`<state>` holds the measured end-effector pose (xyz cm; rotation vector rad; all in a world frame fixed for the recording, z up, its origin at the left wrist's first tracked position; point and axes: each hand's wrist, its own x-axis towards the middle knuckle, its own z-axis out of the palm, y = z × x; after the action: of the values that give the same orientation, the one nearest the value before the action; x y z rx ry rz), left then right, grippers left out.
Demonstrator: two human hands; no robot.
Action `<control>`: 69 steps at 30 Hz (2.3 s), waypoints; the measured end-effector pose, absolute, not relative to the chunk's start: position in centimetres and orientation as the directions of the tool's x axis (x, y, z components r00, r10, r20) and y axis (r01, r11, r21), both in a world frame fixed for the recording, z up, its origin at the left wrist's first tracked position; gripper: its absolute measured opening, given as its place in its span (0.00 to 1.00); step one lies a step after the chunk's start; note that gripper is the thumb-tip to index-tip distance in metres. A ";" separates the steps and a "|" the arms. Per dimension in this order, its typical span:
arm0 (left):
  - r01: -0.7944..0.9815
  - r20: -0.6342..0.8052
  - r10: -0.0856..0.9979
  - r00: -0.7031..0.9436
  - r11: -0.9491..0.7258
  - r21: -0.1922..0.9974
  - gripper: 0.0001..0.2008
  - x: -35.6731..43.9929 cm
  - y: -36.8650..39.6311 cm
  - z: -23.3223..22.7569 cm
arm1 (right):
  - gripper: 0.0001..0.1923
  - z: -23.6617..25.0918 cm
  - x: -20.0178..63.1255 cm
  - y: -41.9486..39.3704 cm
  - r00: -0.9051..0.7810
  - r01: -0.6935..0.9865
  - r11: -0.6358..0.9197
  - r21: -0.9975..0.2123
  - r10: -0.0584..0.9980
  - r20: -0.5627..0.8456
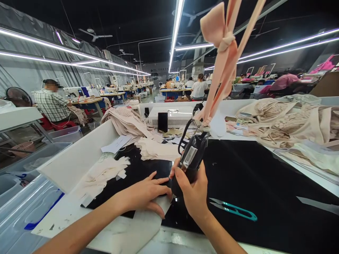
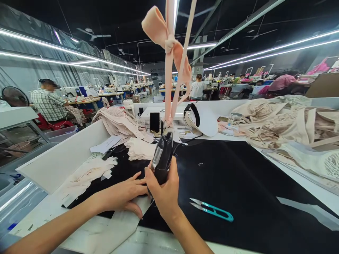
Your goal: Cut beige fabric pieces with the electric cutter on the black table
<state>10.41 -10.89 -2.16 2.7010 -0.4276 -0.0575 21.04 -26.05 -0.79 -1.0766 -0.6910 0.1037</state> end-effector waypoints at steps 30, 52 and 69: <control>-0.329 0.063 -0.335 0.940 -0.841 0.429 0.38 10.7 -10.9 -1.9 | 0.18 -1.7 18.8 -26.8 0.780 0.173 0.499 -0.849 0.457 0.428; -0.195 0.387 -0.091 0.918 -0.951 0.239 0.13 4.2 -13.4 -4.0 | 0.16 -0.5 20.4 -28.1 0.766 0.196 0.533 -0.823 0.441 0.468; -0.112 0.424 -0.042 0.905 -0.984 0.141 0.07 6.1 -13.8 -5.7 | 0.18 -0.7 21.1 -30.4 0.762 0.165 0.554 -0.816 0.453 0.462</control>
<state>6.06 -13.84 -5.68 2.9063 -0.1177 0.6418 21.13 -30.39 -0.71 -0.9894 -0.7104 0.1882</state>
